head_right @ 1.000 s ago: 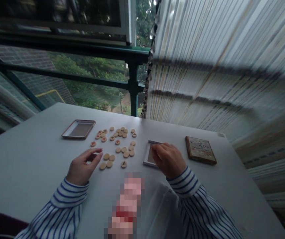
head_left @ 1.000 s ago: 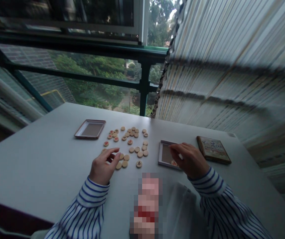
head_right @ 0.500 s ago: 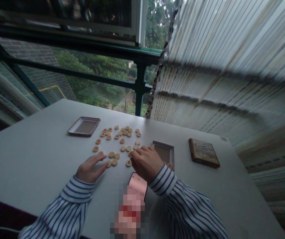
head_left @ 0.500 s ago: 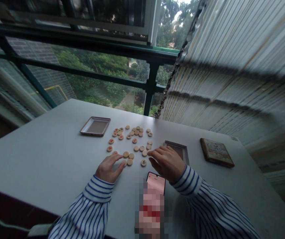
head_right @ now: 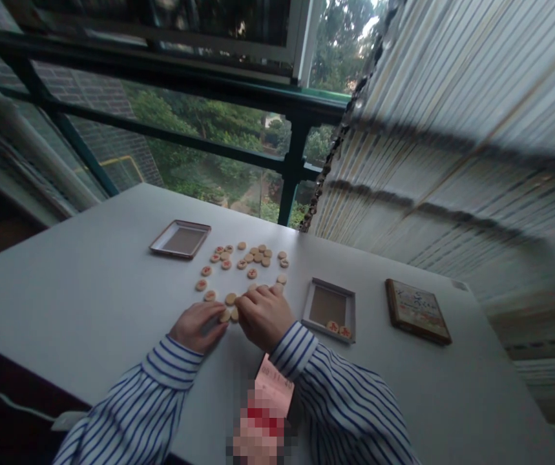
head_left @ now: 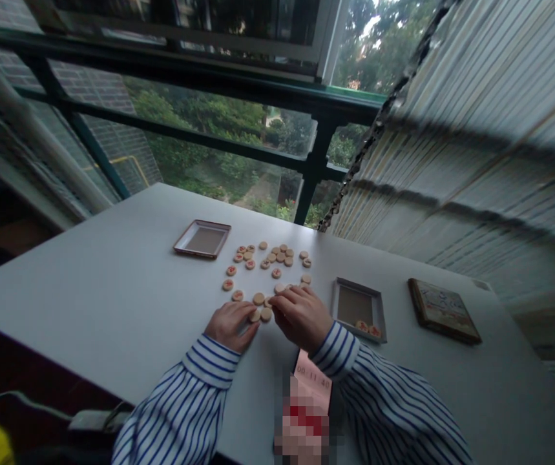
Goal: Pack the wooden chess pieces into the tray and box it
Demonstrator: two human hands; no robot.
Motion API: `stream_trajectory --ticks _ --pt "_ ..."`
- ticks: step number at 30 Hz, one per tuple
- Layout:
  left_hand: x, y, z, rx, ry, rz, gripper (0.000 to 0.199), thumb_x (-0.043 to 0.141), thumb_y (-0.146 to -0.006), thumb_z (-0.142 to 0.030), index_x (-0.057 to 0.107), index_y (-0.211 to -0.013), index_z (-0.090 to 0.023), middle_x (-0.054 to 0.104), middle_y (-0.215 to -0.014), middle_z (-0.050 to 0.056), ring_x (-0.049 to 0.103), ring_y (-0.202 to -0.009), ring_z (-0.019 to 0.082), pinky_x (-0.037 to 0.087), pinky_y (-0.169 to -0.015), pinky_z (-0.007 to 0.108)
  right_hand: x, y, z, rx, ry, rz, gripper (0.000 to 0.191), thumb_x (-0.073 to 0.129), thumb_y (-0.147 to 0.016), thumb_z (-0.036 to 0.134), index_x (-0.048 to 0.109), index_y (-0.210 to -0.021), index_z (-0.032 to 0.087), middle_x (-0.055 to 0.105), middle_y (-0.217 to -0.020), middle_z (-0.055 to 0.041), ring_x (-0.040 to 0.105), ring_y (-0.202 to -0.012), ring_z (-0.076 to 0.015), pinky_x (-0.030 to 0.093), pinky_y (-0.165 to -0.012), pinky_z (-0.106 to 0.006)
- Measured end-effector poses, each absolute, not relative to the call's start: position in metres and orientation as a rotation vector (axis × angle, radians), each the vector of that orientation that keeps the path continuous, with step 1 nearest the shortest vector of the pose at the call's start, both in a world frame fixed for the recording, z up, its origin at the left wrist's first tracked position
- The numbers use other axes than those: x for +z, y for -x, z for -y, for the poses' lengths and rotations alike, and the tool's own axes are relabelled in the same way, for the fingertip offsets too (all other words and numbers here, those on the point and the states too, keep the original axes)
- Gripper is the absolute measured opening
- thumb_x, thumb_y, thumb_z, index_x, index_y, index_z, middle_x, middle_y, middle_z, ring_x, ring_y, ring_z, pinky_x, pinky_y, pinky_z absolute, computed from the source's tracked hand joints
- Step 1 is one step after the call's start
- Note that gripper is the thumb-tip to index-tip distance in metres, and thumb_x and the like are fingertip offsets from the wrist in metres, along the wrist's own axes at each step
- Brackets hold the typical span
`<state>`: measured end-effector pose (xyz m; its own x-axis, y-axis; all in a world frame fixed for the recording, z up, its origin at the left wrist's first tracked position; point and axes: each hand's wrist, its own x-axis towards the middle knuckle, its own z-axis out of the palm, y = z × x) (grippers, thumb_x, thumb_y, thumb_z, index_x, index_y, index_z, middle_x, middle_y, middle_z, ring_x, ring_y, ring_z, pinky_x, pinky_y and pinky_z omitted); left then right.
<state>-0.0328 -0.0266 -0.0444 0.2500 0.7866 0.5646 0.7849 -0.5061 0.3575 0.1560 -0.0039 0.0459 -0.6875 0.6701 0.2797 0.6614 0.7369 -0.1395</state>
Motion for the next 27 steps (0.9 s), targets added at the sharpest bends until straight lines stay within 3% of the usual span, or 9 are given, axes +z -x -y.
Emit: stream_trajectory --ticks 11,16,27 --pt "-0.045 0.027 0.031 1.147 -2.393 -1.709 0.021 0.053 -0.071 -0.031 0.062 -0.087 -0.02 0.067 -0.09 0.006 0.059 -0.085 0.019 0.045 -0.078 0.034 0.022 -0.158 0.001 0.175 0.989 2.469 0.018 0.041 -0.083 0.019 0.057 -0.093 0.018 0.062 -0.084 -0.0063 0.051 -0.083 -0.0162 0.034 -0.071 -0.029" --pt "-0.046 0.031 0.03 1.039 -2.503 -1.677 0.022 0.055 -0.071 -0.032 0.062 -0.089 -0.022 0.067 -0.09 0.004 0.059 -0.083 0.019 0.046 -0.074 0.032 0.02 -0.16 0.0 0.2 0.978 2.429 0.018 0.041 -0.083 0.019 0.057 -0.092 0.019 0.062 -0.083 -0.0053 0.051 -0.083 -0.0159 0.035 -0.072 -0.029" --pt "-0.047 0.034 0.027 1.188 -2.626 -1.615 0.018 0.058 -0.072 -0.027 0.064 -0.087 -0.02 0.068 -0.084 0.004 0.061 -0.076 0.017 0.048 -0.067 0.029 0.02 -0.162 0.0 0.173 0.925 2.389 0.017 0.045 -0.081 0.016 0.057 -0.092 0.019 0.062 -0.079 -0.005 0.052 -0.078 -0.0151 0.037 -0.069 -0.028"
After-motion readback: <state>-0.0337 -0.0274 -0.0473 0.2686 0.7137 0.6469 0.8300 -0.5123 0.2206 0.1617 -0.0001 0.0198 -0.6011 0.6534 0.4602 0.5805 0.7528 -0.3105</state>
